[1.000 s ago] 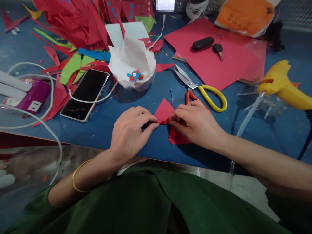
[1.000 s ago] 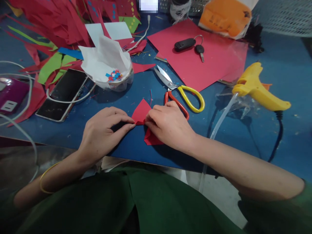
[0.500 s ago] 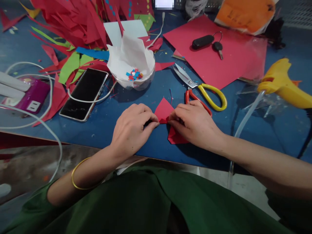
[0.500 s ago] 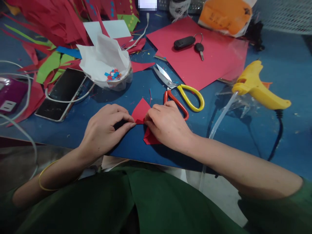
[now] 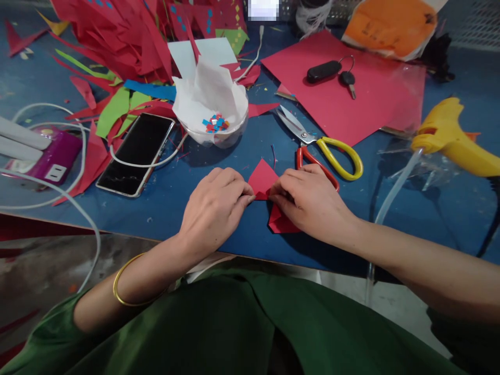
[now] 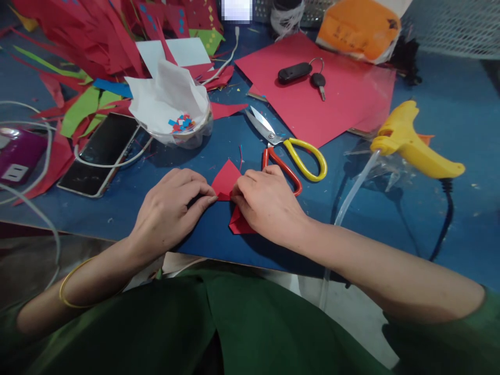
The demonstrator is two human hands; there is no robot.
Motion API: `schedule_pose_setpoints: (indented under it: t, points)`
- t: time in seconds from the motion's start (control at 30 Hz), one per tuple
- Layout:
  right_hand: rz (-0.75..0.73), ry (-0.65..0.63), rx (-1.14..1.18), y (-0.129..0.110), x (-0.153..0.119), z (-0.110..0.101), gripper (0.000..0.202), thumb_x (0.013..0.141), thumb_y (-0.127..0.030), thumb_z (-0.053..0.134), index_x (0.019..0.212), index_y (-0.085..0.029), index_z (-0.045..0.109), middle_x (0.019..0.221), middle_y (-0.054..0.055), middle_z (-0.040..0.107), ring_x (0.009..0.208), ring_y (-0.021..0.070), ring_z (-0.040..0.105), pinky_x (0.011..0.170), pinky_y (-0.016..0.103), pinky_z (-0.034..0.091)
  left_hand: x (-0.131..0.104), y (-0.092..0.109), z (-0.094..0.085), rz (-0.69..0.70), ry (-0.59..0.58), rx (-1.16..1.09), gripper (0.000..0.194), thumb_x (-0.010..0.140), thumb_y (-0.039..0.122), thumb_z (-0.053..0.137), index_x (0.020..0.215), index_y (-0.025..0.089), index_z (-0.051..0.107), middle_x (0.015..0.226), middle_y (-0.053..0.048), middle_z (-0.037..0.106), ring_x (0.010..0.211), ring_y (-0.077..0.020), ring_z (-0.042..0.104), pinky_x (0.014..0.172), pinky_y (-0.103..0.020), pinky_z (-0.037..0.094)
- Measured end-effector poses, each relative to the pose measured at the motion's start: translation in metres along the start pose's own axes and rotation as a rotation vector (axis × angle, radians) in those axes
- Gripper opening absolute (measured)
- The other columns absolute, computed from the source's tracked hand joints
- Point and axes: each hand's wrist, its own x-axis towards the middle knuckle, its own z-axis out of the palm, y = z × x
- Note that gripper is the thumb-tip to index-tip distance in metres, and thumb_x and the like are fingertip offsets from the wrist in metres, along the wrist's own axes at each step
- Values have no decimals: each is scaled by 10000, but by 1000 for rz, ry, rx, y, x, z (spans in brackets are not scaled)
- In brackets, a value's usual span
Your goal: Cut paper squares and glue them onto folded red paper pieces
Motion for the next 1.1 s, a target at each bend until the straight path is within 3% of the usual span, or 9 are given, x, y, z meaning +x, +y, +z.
schedule_pose_setpoints:
  t: [0.17, 0.37, 0.57, 0.83, 0.97, 1.1]
  points:
    - [10, 27, -20, -2, 0, 2, 180, 931, -156, 524, 791, -155, 637, 763, 34, 671, 708, 180, 589, 764, 340, 325, 0, -2, 0, -8, 8, -35, 64, 898, 230, 662, 877, 175, 686, 901, -39, 662, 859, -196, 583, 773, -337, 457]
    - [6, 15, -31, -3, 0, 2, 194, 927, -137, 501, 785, -150, 632, 768, 38, 666, 707, 175, 578, 769, 344, 318, 4, 1, -1, 1, -66, 60, 153, 956, 186, 535, 856, 157, 647, 913, -65, 658, 835, -214, 559, 770, -382, 433]
    - [33, 39, 25, -4, 1, 0, 124, 868, -142, 582, 749, -159, 611, 703, 2, 625, 650, 152, 544, 763, 335, 329, 7, 7, -2, -49, -126, 96, 143, 952, 192, 531, 855, 152, 629, 935, -81, 641, 862, -235, 555, 779, -398, 435]
    - [80, 32, 69, -5, 2, -2, 136, 831, -137, 612, 708, -180, 574, 676, -12, 609, 647, 145, 553, 779, 327, 340, 0, 9, 3, -43, -29, 192, 150, 951, 238, 545, 859, 156, 631, 899, -87, 656, 817, -232, 586, 738, -377, 455]
    - [79, 24, 83, -4, 2, -2, 150, 837, -139, 607, 700, -186, 567, 666, -15, 605, 628, 138, 530, 782, 327, 341, -10, 12, 2, 45, 112, 255, 177, 975, 266, 525, 977, 181, 681, 920, -66, 714, 820, -225, 636, 735, -378, 463]
    - [74, 30, 101, -4, 2, -2, 157, 847, -147, 612, 703, -188, 565, 660, -22, 602, 606, 127, 511, 796, 328, 347, -20, 20, -3, 251, 93, 331, 215, 968, 265, 550, 1085, 174, 706, 1033, -56, 757, 918, -232, 661, 778, -381, 460]
